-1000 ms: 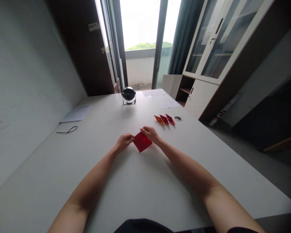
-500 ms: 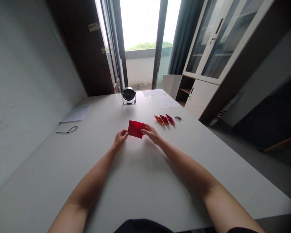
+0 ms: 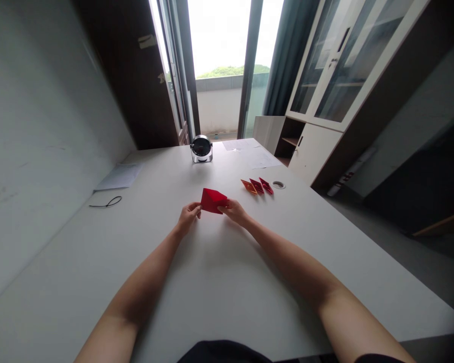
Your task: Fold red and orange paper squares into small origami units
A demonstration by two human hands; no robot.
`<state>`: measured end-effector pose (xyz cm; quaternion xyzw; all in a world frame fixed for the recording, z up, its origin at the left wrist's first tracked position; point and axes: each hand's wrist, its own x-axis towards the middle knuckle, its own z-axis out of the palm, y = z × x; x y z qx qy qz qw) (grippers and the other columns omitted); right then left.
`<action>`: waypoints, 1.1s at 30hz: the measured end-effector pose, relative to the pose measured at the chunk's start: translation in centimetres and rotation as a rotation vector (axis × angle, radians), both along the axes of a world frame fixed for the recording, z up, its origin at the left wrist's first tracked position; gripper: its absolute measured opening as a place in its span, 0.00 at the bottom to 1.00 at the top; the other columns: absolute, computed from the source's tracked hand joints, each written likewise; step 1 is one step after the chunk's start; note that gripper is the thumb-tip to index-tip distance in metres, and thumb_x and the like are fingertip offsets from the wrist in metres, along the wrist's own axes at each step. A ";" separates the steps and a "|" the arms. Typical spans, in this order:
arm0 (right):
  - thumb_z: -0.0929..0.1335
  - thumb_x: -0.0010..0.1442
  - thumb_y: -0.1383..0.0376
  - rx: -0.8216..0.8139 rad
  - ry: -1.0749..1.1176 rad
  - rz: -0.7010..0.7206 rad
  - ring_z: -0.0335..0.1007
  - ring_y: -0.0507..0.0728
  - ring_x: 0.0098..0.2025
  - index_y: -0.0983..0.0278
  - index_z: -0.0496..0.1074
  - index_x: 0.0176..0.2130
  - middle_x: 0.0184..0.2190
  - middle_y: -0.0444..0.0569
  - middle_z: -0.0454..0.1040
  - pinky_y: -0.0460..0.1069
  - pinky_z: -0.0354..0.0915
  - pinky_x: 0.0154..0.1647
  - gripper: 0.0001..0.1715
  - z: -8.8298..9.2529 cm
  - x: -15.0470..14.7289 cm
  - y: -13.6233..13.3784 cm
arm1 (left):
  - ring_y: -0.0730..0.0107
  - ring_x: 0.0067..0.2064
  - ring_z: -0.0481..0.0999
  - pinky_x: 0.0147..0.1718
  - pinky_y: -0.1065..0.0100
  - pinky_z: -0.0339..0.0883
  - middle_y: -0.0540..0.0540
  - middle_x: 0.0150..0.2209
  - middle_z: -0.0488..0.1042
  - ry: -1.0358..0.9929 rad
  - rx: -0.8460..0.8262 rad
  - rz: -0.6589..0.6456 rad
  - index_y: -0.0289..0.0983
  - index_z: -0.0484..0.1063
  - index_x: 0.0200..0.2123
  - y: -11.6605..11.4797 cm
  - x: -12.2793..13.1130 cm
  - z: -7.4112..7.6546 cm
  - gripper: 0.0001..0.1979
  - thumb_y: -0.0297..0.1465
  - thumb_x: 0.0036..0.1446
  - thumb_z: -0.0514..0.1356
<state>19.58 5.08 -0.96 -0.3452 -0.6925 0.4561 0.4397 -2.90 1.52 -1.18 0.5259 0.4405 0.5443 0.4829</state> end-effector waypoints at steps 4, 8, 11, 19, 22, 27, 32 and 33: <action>0.69 0.54 0.59 0.056 0.012 -0.022 0.73 0.58 0.38 0.63 0.77 0.43 0.38 0.49 0.79 0.52 0.69 0.41 0.17 0.3 -0.1 -0.2 | 0.75 0.22 0.67 0.26 0.71 0.63 0.51 0.20 0.70 -0.001 -0.010 -0.008 0.33 0.76 0.37 -0.1 0.1 0.2 0.14 0.38 0.52 0.64; 0.70 0.57 0.55 0.099 0.004 -0.009 0.72 0.58 0.41 0.62 0.77 0.40 0.39 0.50 0.76 0.52 0.69 0.42 0.16 1.0 -0.1 -0.6 | 0.67 0.30 0.76 0.36 0.64 0.70 0.44 0.29 0.77 -0.055 -0.012 -0.041 0.32 0.76 0.38 -0.3 0.2 0.6 0.16 0.39 0.54 0.62; 0.72 0.56 0.52 0.135 0.002 0.046 0.71 0.59 0.47 0.61 0.77 0.37 0.44 0.53 0.74 0.54 0.68 0.49 0.16 1.4 0.0 -1.0 | 0.65 0.35 0.77 0.38 0.64 0.71 0.42 0.36 0.79 -0.055 -0.022 -0.003 0.33 0.76 0.38 -0.4 0.2 0.8 0.18 0.42 0.57 0.58; 0.70 0.58 0.47 0.070 -0.001 0.181 0.70 0.61 0.51 0.62 0.77 0.39 0.52 0.56 0.71 0.54 0.68 0.49 0.22 1.7 0.0 -1.5 | 0.64 0.40 0.77 0.40 0.65 0.70 0.42 0.42 0.79 -0.063 -0.001 0.005 0.35 0.75 0.43 -0.8 0.4 1.0 0.19 0.41 0.51 0.66; 0.69 0.58 0.46 0.060 -0.049 0.147 0.72 0.59 0.45 0.63 0.76 0.37 0.44 0.53 0.75 0.52 0.68 0.44 0.23 1.5 -0.1 -1.4 | 0.61 0.40 0.79 0.41 0.61 0.72 0.40 0.44 0.79 -0.086 -0.032 -0.068 0.35 0.72 0.51 -1.0 0.6 1.3 0.27 0.41 0.49 0.68; 0.69 0.56 0.47 0.017 -0.067 0.044 0.72 0.57 0.36 0.63 0.75 0.36 0.32 0.48 0.77 0.51 0.68 0.40 0.22 0.6 -0.3 -1.0 | 0.61 0.41 0.80 0.40 0.61 0.73 0.40 0.46 0.78 -0.103 -0.050 -0.159 0.40 0.57 0.65 -1.3 1.1 1.6 0.41 0.41 0.51 0.68; 0.70 0.56 0.51 0.089 0.035 -0.081 0.73 0.57 0.37 0.63 0.74 0.37 0.33 0.49 0.77 0.52 0.69 0.42 0.17 0.3 -0.1 -0.4 | 0.60 0.43 0.79 0.43 0.60 0.72 0.39 0.46 0.78 -0.108 -0.038 -0.182 0.39 0.52 0.68 -1.1 1.1 1.3 0.44 0.37 0.51 0.69; 0.70 0.57 0.52 0.102 0.045 -0.088 0.74 0.57 0.37 0.63 0.74 0.37 0.33 0.50 0.77 0.53 0.70 0.42 0.16 0.3 -0.1 -0.3 | 0.61 0.42 0.79 0.43 0.59 0.72 0.39 0.45 0.78 -0.108 -0.031 -0.184 0.38 0.54 0.67 -1.0 1.1 1.3 0.44 0.36 0.50 0.69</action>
